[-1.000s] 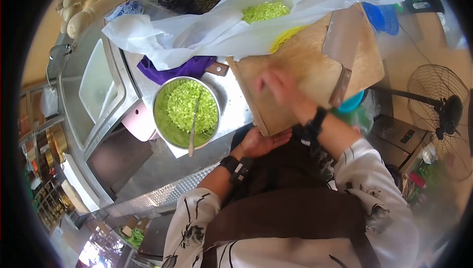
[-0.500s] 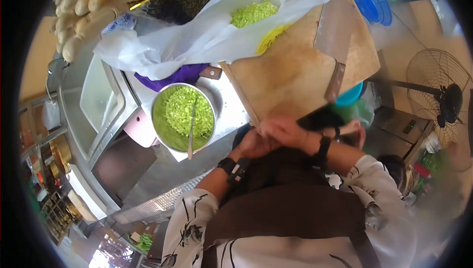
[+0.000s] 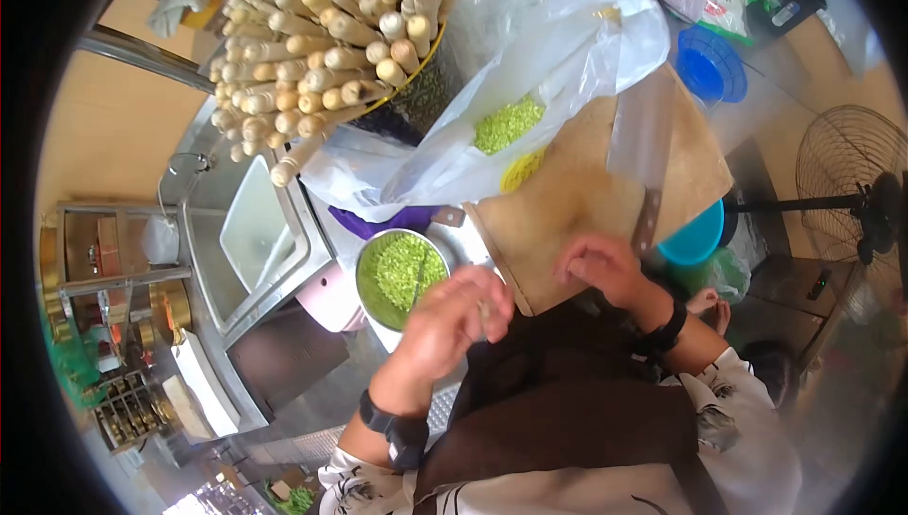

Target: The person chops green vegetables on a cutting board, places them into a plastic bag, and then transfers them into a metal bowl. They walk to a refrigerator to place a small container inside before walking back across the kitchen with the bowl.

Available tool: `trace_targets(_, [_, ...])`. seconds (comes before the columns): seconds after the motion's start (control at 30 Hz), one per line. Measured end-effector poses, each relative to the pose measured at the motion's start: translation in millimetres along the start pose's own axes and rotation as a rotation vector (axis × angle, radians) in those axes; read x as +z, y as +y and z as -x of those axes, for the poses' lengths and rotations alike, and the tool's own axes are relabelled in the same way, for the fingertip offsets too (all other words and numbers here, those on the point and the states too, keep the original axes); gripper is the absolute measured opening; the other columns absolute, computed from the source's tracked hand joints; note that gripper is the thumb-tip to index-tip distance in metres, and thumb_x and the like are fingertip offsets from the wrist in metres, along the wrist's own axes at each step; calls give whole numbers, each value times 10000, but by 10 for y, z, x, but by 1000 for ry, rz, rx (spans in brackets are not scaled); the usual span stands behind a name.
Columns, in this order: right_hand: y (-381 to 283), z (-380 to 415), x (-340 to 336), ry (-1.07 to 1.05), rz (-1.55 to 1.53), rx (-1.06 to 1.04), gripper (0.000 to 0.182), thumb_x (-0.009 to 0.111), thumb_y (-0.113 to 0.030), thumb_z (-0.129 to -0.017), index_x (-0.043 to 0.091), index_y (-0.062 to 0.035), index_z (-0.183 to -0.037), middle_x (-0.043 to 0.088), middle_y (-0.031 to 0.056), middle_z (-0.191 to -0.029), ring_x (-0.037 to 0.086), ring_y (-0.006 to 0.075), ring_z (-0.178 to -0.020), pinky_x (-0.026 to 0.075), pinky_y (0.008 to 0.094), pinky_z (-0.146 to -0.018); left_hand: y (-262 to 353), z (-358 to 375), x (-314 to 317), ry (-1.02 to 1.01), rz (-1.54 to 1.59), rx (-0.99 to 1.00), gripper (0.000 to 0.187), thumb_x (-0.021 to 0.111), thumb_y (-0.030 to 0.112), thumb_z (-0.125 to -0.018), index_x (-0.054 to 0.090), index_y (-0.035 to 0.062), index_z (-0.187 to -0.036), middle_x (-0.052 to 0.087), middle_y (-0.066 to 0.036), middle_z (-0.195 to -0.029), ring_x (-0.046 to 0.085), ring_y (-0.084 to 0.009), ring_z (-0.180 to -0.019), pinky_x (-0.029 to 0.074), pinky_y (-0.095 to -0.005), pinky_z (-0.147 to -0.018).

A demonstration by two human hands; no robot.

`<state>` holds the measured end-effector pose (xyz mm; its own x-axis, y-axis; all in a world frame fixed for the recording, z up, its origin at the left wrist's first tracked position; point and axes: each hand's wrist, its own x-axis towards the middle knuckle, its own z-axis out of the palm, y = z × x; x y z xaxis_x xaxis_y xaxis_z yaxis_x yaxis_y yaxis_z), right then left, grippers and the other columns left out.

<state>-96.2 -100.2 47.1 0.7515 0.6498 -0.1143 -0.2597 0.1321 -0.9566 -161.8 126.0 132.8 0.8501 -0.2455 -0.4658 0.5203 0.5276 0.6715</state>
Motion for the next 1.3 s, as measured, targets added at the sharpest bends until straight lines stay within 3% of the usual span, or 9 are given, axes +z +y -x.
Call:
trace_targets(0.2, [-36, 46, 142, -175, 265, -53, 122, 573, -131, -825, 574, -9, -832, 591, 55, -775, 555, 115, -744, 441, 264, -684, 759, -669, 451, 268, -636, 862, 393, 341, 301, -944, 550, -18, -1041, 581, -137, -1015, 526, -212, -964, 376, -323, -903])
trace_targets(0.33, [-114, 13, 116, -101, 406, -185, 112, 582, -125, -812, 580, -15, -831, 599, 72, -787, 566, 136, -745, 445, 274, -692, 707, -963, 291, 167, -1115, 734, 484, 243, 329, -963, 425, -12, -1256, 324, -219, -1359, 172, -322, -1327, 113, -392, -1078])
trace_targets(0.6, [-230, -623, -485, 555, 746, -364, 729, 719, -220, -668, 351, 7, -1255, 405, 205, -1241, 356, 331, -1190, 276, 378, -1010, 576, -174, 414, 160, -1312, 1006, 444, 469, 248, -884, 429, 10, -1256, 352, -234, -1335, 304, -349, -1272, 251, -405, -1031])
trace_targets(0.73, [-479, -1180, -722, 424, 865, -429, 827, 751, -247, -621, 321, 9, -1279, 327, 224, -1316, 263, 374, -1246, 216, 407, -1045, 194, 60, 45, 309, -1198, 105, 448, 603, 277, -791, 526, -7, -1129, 586, -219, -1029, 556, -356, -978, 439, -344, -850])
trace_targets(0.83, [-554, -1511, -820, 196, 732, -268, 771, 748, -222, -614, 370, 11, -1244, 405, 206, -1256, 365, 314, -1189, 276, 379, -1010, 125, -90, -95, 579, -1433, 183, 419, 604, 289, -781, 564, 4, -1085, 573, -225, -1041, 551, -362, -952, 444, -365, -829])
trace_targets(1.0, [-693, -1444, -366, 33, 512, -160, 496, 714, -214, -649, 530, -4, -1058, 589, 119, -1004, 554, 249, -963, 416, 324, -869, 164, -943, -383, 496, -1394, 504, 506, 657, 279, -730, 523, 6, -1135, 528, -229, -1136, 502, -365, -1057, 396, -369, -917])
trace_targets(1.07, [-532, -1438, -283, -202, 1057, -492, 457, 692, -205, -676, 529, -18, -1059, 593, 121, -972, 562, 256, -937, 421, 346, -864, 114, -1138, -270, 450, -1247, 680, 489, 649, 262, -728, 526, 19, -1134, 517, -221, -1152, 496, -364, -1057, 390, -369, -920])
trace_targets(1.2, [-511, -1242, 35, 46, 806, -603, 523, 663, -183, -711, 471, -5, -1165, 337, 194, -1295, 307, 324, -1223, 266, 382, -1025, 144, -1051, 142, 377, -1210, 904, 403, 581, 192, -753, 537, 36, -1121, 505, -207, -1164, 453, -394, -1080, 329, -421, -948])
trace_targets(1.3, [-228, -1366, -224, -2, 194, -490, 449, 619, -141, -760, 467, -3, -1159, 396, 160, -1253, 363, 274, -1196, 302, 361, -1002, 43, -1063, 283, 372, -1336, 1059, 412, 555, 139, -742, 517, 36, -1139, 461, -231, -1206, 348, -416, -1167, 236, -489, -979])
